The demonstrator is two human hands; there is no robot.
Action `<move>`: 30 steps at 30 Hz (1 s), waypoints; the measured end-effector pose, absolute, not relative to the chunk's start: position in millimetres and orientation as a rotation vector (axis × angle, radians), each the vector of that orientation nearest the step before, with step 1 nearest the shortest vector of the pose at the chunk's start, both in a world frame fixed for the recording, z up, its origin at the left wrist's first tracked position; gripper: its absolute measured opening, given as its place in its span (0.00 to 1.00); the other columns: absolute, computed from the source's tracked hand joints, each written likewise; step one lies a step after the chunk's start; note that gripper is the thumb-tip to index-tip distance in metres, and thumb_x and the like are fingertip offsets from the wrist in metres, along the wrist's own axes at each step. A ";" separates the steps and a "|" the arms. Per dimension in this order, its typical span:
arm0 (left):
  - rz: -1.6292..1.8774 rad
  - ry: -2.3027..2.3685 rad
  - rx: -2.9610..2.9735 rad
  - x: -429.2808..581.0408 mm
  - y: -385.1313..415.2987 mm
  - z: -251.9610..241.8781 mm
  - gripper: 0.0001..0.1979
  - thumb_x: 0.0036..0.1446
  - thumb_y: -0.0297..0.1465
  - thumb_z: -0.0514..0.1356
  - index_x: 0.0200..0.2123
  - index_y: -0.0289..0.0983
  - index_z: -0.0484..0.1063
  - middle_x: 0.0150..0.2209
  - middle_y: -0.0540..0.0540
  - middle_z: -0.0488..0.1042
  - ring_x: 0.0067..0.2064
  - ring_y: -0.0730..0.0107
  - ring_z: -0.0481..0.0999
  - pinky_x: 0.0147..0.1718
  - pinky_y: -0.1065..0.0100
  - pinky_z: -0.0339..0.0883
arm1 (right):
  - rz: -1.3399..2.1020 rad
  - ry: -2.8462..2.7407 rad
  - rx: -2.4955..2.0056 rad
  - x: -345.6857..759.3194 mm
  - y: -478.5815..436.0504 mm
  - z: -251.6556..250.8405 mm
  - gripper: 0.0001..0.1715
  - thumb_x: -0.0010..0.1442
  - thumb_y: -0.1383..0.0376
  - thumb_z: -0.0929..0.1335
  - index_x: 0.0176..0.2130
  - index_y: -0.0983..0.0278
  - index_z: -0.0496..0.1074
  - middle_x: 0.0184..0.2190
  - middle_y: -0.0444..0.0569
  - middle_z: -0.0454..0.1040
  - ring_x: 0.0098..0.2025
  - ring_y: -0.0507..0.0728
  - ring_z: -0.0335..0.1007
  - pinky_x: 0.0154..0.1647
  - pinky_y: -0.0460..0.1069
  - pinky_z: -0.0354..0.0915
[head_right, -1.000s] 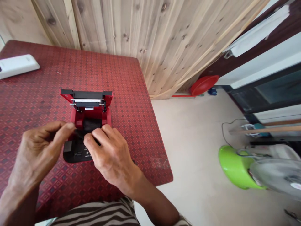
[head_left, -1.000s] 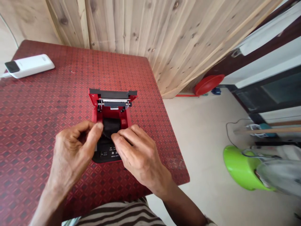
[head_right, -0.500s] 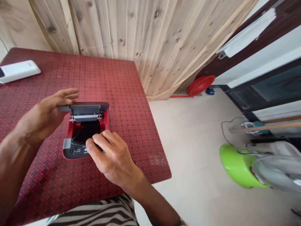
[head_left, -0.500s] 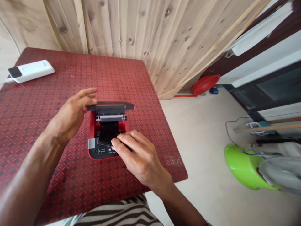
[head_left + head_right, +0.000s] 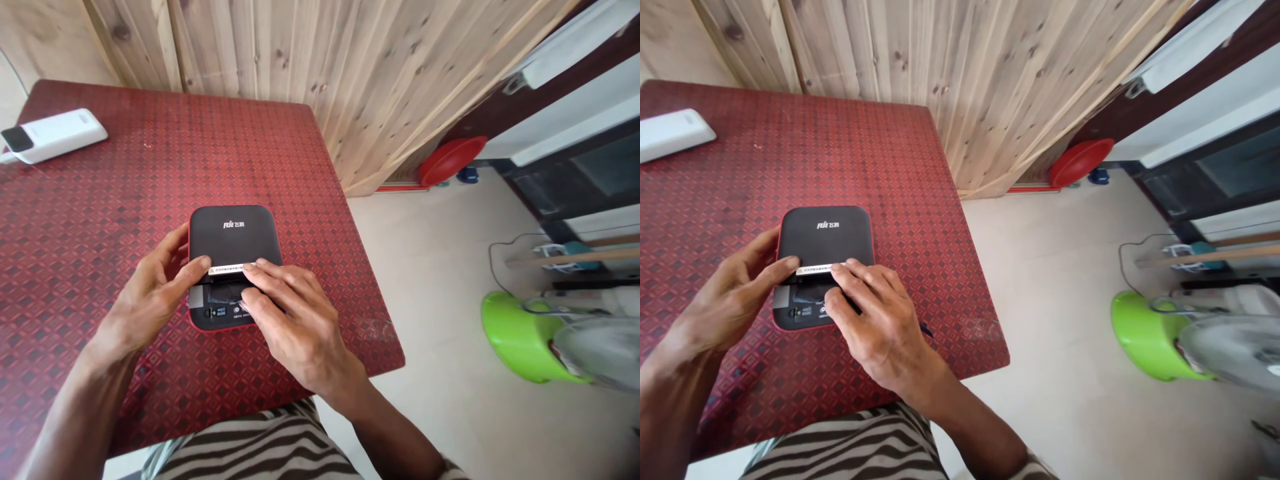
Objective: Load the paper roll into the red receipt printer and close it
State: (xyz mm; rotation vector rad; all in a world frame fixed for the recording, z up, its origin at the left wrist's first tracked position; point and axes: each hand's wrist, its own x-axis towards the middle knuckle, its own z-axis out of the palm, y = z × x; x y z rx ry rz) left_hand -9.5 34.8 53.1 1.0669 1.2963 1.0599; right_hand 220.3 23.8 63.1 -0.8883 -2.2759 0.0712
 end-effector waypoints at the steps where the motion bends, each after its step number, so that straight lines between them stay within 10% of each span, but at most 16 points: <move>1: 1.064 1.296 1.082 -9.3 34.8 53.1 0.33 0.64 0.38 0.72 0.70 0.43 0.73 0.69 0.44 0.78 0.68 0.48 0.78 0.65 0.54 0.76 | 0.075 -2.279 -0.893 220.3 23.8 63.5 0.09 0.75 0.76 0.68 0.46 0.67 0.79 0.54 0.56 0.88 0.58 0.62 0.85 0.59 0.57 0.77; 13: 1.192 1.271 0.910 -9.2 9.8 50.7 0.32 0.65 0.40 0.71 0.71 0.50 0.74 0.75 0.44 0.71 0.77 0.43 0.68 0.76 0.42 0.63 | 0.238 -2.029 -0.950 240.8 18.3 61.2 0.19 0.71 0.74 0.73 0.58 0.61 0.77 0.53 0.56 0.88 0.58 0.63 0.86 0.58 0.61 0.82; 30: 1.230 1.364 0.862 11.5 -3.0 58.6 0.28 0.65 0.32 0.67 0.67 0.54 0.78 0.71 0.52 0.75 0.75 0.44 0.70 0.72 0.44 0.71 | 0.200 -1.861 -1.183 273.2 33.2 30.0 0.10 0.74 0.72 0.71 0.51 0.61 0.79 0.47 0.53 0.88 0.49 0.59 0.87 0.53 0.56 0.83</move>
